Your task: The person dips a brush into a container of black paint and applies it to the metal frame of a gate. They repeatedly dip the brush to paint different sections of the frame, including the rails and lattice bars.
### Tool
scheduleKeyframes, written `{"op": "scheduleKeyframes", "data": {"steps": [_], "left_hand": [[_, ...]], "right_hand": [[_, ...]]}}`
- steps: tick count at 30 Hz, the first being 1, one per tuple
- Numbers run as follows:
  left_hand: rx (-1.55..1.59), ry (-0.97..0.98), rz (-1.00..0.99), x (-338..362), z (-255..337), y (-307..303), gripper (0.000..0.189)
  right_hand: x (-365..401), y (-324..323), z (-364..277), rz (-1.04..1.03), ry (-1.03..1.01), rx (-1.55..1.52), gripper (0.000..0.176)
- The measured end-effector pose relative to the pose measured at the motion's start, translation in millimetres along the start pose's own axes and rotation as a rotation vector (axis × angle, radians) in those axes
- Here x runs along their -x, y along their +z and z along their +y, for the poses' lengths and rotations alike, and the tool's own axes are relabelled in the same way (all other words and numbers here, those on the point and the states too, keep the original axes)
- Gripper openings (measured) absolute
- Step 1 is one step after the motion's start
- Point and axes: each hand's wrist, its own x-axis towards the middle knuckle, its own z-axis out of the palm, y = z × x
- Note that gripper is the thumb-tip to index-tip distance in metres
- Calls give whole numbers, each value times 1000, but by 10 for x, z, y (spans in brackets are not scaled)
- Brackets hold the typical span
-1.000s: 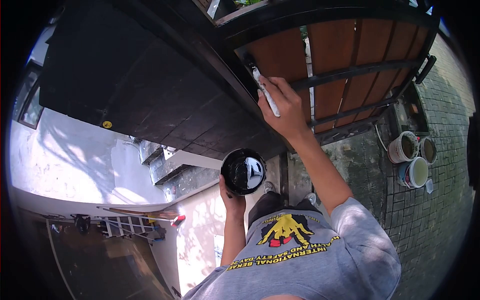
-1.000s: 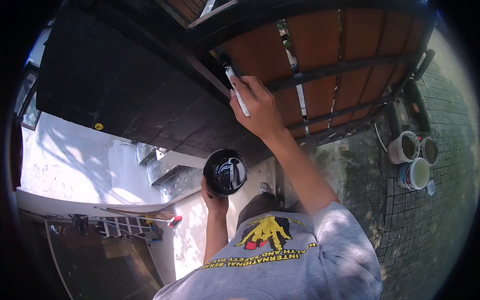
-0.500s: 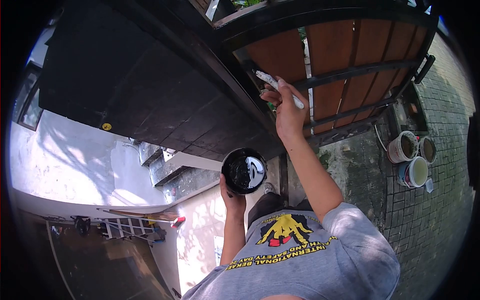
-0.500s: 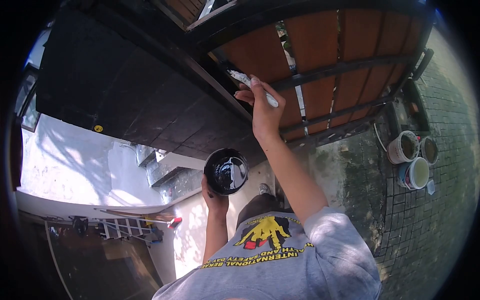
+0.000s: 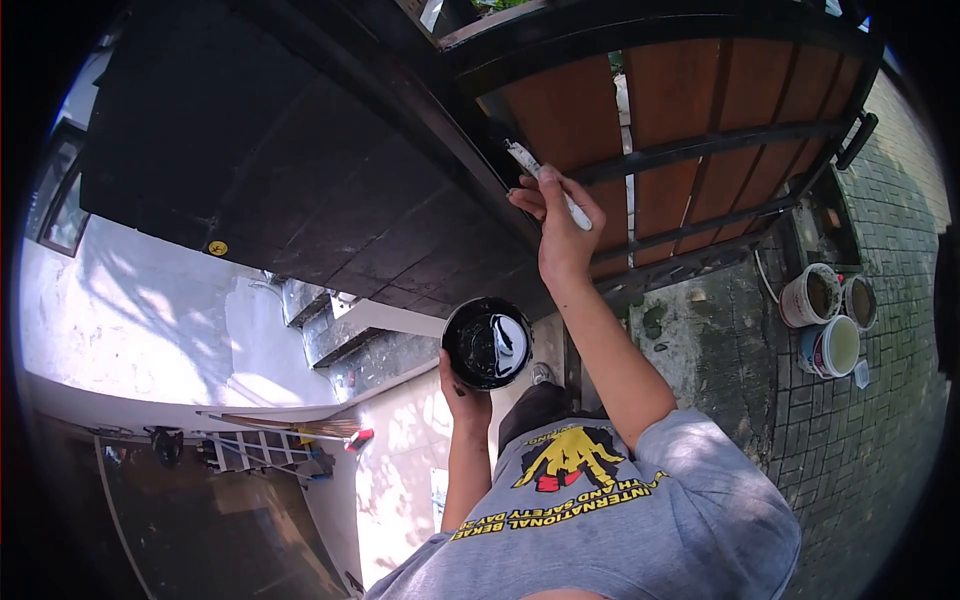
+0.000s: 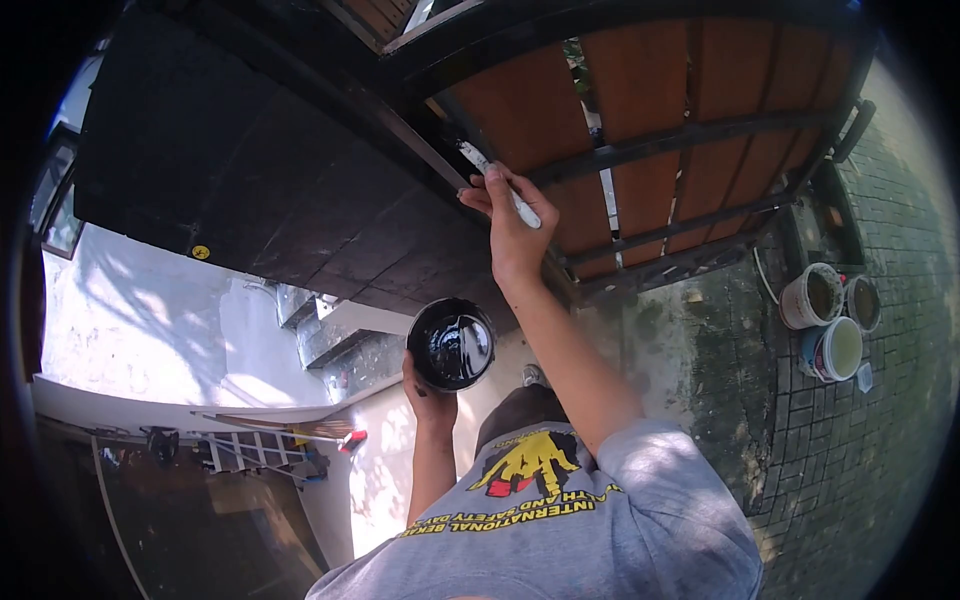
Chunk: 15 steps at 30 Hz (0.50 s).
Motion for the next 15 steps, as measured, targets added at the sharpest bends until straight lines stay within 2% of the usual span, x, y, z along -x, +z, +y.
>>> {"op": "scheduleKeyframes", "data": {"steps": [7,13,15], "left_hand": [[1,-27,-27,-31,-53,10,57],[-3,-33,-16,-18,-27,83,58],[-2,-35,-13,-20,-21,79,57]], "right_hand": [[-41,54,-76,-107,-140,123,25],[-137,62,-114,-47,-79,195,26],[-199,142,-193,-93,-85,123,26]]}}
